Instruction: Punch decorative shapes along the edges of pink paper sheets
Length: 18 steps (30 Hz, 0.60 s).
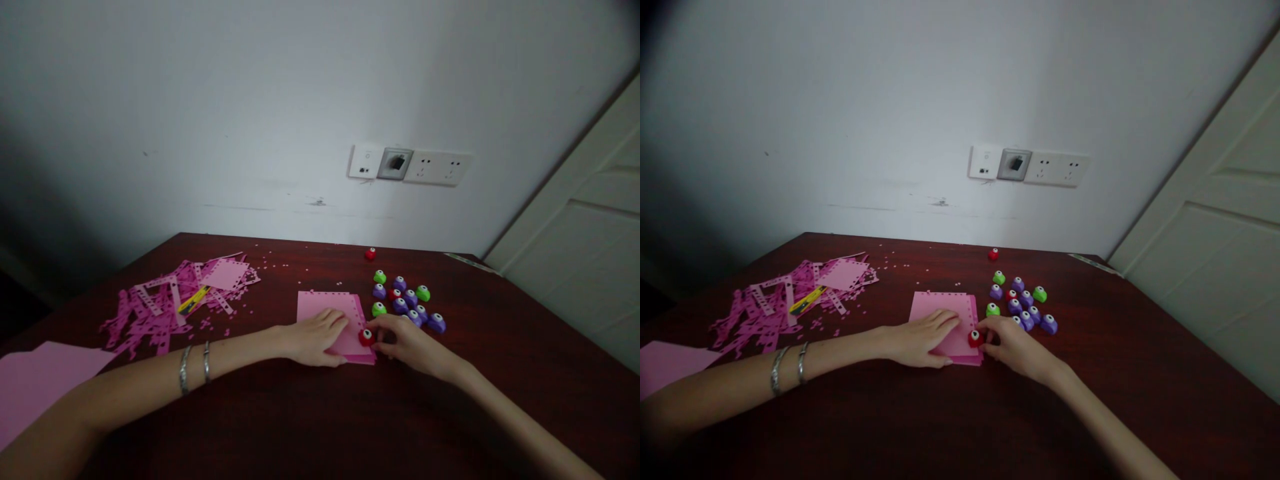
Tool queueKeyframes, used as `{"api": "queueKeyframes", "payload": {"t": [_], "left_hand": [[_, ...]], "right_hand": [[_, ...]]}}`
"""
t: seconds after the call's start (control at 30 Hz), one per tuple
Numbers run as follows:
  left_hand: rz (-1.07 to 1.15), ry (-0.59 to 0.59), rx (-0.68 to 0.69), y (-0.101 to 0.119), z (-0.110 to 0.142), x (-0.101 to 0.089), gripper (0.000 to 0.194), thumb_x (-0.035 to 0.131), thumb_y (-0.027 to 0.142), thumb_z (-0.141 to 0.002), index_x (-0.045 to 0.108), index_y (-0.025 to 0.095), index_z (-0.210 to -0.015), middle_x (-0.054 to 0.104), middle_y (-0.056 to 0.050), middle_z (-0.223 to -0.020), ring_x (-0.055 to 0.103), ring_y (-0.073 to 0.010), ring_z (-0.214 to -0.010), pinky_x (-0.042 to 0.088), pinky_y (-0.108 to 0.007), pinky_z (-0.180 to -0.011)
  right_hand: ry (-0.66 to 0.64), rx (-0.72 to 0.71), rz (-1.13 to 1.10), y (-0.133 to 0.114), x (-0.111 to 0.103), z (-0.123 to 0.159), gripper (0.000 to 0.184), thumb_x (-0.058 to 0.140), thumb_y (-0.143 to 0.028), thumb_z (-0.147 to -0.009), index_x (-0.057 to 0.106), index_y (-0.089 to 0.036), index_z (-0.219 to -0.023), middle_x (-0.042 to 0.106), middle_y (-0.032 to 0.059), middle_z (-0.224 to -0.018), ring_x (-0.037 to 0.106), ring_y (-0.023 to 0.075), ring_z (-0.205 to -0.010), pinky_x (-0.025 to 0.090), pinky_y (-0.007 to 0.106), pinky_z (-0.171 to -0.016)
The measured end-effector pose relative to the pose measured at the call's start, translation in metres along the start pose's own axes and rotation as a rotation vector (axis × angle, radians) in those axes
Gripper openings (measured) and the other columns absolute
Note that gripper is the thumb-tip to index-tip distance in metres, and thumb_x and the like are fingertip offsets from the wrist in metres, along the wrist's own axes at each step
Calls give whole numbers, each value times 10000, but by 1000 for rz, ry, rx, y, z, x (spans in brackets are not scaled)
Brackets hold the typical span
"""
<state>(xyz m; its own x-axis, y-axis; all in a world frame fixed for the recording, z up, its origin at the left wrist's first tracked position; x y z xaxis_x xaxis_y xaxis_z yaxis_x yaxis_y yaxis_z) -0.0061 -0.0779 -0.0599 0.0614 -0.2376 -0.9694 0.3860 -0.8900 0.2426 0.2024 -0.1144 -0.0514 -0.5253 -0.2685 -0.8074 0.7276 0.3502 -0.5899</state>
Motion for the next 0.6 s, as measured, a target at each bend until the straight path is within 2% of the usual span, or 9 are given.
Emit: {"api": "queueKeyframes", "payload": {"t": [0.33, 0.6], "left_hand": [[-6, 2, -18, -23, -10, -4, 705, 431, 533, -828, 284, 68, -1338, 322, -176, -1362, 314, -264, -1232, 265, -360, -1037], [4, 3, -9, -25, -10, -1, 650, 420, 528, -829, 315, 121, -1325, 310, -164, -1369, 310, -279, -1232, 287, -400, -1024]], "right_hand": [[52, 20, -16, 3, -2, -17, 219, 546, -168, -807, 604, -134, -1015, 592, 42, -818, 562, 125, -608, 459, 249, -575], [68, 7, -18, 6, -1, -18, 210, 556, -179, -803, 606, -138, -1003, 591, 42, -810, 563, 130, -594, 459, 258, -560]]}}
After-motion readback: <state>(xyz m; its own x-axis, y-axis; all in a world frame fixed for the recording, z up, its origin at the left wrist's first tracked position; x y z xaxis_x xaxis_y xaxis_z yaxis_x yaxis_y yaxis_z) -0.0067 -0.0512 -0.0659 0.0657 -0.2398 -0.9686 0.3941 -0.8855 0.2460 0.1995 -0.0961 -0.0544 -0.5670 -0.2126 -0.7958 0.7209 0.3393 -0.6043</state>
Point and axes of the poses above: each hand's wrist, its own z-axis away from the middle knuckle, its own x-axis out of the palm, y = z × x, the point moved 2 cm from there along -z, towards the middle knuckle
